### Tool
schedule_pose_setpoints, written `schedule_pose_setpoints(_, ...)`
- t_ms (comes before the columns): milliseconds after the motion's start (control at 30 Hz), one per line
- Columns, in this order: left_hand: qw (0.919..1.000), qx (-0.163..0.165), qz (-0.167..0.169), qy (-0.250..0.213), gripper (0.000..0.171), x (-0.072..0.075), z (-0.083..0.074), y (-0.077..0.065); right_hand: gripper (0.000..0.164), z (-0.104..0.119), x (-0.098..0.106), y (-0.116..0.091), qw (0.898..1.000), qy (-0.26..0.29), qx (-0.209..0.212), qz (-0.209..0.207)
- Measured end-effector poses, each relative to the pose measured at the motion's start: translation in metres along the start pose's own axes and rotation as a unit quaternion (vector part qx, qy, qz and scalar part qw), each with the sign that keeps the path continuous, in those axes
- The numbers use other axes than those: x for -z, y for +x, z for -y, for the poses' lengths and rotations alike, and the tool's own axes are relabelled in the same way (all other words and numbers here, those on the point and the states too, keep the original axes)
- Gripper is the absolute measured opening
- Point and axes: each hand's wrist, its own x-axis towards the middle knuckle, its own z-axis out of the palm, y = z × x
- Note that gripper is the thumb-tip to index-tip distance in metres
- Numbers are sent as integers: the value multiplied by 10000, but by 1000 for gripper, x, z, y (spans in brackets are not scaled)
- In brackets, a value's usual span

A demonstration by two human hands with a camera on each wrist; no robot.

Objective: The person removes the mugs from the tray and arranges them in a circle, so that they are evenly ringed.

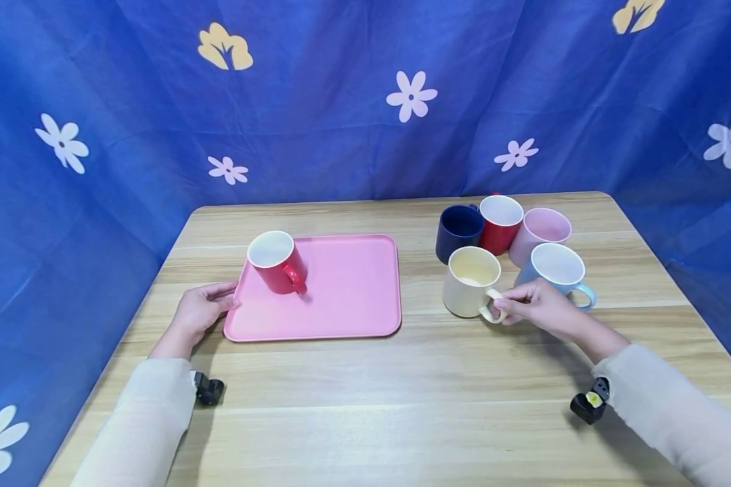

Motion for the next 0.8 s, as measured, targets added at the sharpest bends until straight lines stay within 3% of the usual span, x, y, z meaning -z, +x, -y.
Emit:
schedule_pose_setpoints(533, 9996, -264, 34, -53, 49, 0, 2, 1, 20, -16, 22, -29, 9996, -77, 231, -116)
schedule_pose_setpoints(800, 9995, -300, 31, -108, 52, 1, 6, 2, 15, -22, 29, -38, 9985, 99, 530, 112)
